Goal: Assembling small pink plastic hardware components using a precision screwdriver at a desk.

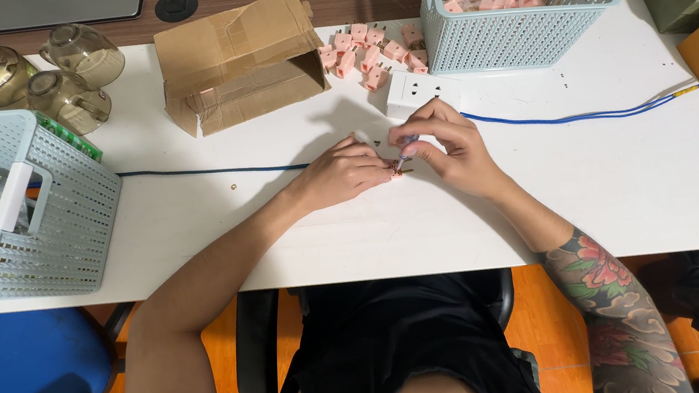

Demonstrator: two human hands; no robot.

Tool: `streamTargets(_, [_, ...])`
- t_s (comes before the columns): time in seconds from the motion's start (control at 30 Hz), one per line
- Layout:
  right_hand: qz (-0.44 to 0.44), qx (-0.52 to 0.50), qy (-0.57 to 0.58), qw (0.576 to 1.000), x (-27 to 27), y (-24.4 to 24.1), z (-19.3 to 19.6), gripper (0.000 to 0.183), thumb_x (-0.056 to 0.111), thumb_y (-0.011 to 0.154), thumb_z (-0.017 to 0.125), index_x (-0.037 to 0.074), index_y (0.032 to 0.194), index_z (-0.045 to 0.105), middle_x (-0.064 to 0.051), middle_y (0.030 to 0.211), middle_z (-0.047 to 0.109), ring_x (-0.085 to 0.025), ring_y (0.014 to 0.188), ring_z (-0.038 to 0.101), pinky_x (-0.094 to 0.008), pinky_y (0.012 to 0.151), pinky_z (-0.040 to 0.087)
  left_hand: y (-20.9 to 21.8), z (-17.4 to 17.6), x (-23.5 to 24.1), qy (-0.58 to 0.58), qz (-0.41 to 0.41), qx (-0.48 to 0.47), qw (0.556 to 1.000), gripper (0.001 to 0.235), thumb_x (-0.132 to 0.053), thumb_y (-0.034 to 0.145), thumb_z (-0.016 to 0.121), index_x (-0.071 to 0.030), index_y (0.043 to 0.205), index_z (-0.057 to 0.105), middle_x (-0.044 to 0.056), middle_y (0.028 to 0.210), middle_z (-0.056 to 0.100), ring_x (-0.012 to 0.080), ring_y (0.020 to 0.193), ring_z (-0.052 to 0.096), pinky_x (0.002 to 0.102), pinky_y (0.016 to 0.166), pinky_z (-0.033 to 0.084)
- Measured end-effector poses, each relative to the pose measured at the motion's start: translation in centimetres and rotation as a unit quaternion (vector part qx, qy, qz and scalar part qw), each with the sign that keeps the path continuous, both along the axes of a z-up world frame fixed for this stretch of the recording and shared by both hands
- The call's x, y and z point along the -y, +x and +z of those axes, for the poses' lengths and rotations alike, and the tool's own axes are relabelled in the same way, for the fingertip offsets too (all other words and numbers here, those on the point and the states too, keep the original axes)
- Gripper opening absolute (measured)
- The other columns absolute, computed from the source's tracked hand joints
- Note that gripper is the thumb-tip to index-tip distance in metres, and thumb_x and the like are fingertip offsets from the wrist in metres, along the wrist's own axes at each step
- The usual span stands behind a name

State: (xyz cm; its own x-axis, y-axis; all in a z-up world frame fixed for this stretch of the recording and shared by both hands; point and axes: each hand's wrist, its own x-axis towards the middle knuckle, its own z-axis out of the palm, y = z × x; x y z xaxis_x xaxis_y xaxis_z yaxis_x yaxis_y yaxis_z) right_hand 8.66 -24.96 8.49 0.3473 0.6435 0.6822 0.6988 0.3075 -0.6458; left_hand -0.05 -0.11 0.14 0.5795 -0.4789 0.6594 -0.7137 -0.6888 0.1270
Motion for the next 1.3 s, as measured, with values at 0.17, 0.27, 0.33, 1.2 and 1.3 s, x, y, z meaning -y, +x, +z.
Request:
streamTargets(0.17, [0.013, -0.005, -0.021, 1.000, 0.2, -1.0, 1.9, 0.034, 0.000, 0.111, 0.070, -0.006, 0.144, 0.075, -0.026, 0.133, 0.071, -0.037, 0.122, 0.072, -0.058, 0.112, 0.055, -0.3, 0.4, 0.0, 0.002, 0.002, -0.004, 1.000, 0.013, -0.030, 0.115, 0.077, -0.023, 0.116, 0.087, -0.004, 0.109, 0.088, 0.0149, 0.107, 0.078, 0.033, 0.096, 0.056])
streamTargets(0.27, [0.017, 0.008, -0.022, 1.000, 0.1, -0.5, 1.1, 0.033, 0.001, 0.109, 0.074, -0.005, 0.142, 0.075, -0.025, 0.134, 0.071, -0.037, 0.124, 0.073, -0.059, 0.113, 0.056, 0.0, -0.1, -0.2, 0.000, 0.002, -0.005, 1.000, 0.013, -0.030, 0.115, 0.077, -0.024, 0.118, 0.087, -0.004, 0.111, 0.088, 0.0148, 0.107, 0.078, 0.033, 0.096, 0.056])
streamTargets(0.33, [0.015, -0.013, -0.021, 1.000, 0.0, -0.7, 0.9, 0.031, -0.001, 0.110, 0.073, -0.007, 0.140, 0.076, -0.022, 0.119, 0.075, -0.035, 0.114, 0.077, -0.054, 0.108, 0.059, -0.1, 0.1, -0.2, -0.002, -0.003, -0.010, 1.000, 0.012, -0.030, 0.115, 0.077, -0.025, 0.118, 0.087, -0.005, 0.110, 0.088, 0.0141, 0.108, 0.078, 0.032, 0.096, 0.056])
streamTargets(1.2, [-0.070, 0.135, -0.396, 0.906, 0.5, 0.2, 2.2, 0.017, 0.024, 0.104, 0.087, 0.008, 0.110, 0.085, -0.008, 0.054, 0.065, -0.026, 0.053, 0.069, -0.035, 0.061, 0.057, -0.4, 0.8, -0.4, -0.032, -0.005, -0.004, 0.999, 0.021, -0.030, 0.112, 0.083, -0.014, 0.125, 0.078, 0.004, 0.103, 0.084, 0.0215, 0.101, 0.080, 0.035, 0.094, 0.056])
streamTargets(1.3, [-0.067, 0.127, -0.399, 0.905, 0.5, 0.2, 2.1, 0.013, 0.021, 0.105, 0.085, 0.008, 0.110, 0.084, -0.008, 0.055, 0.065, -0.026, 0.055, 0.070, -0.036, 0.063, 0.058, -0.6, 1.2, -0.2, -0.027, 0.003, -0.005, 1.000, 0.024, -0.032, 0.113, 0.082, -0.015, 0.127, 0.074, 0.005, 0.101, 0.082, 0.0227, 0.101, 0.080, 0.036, 0.095, 0.057])
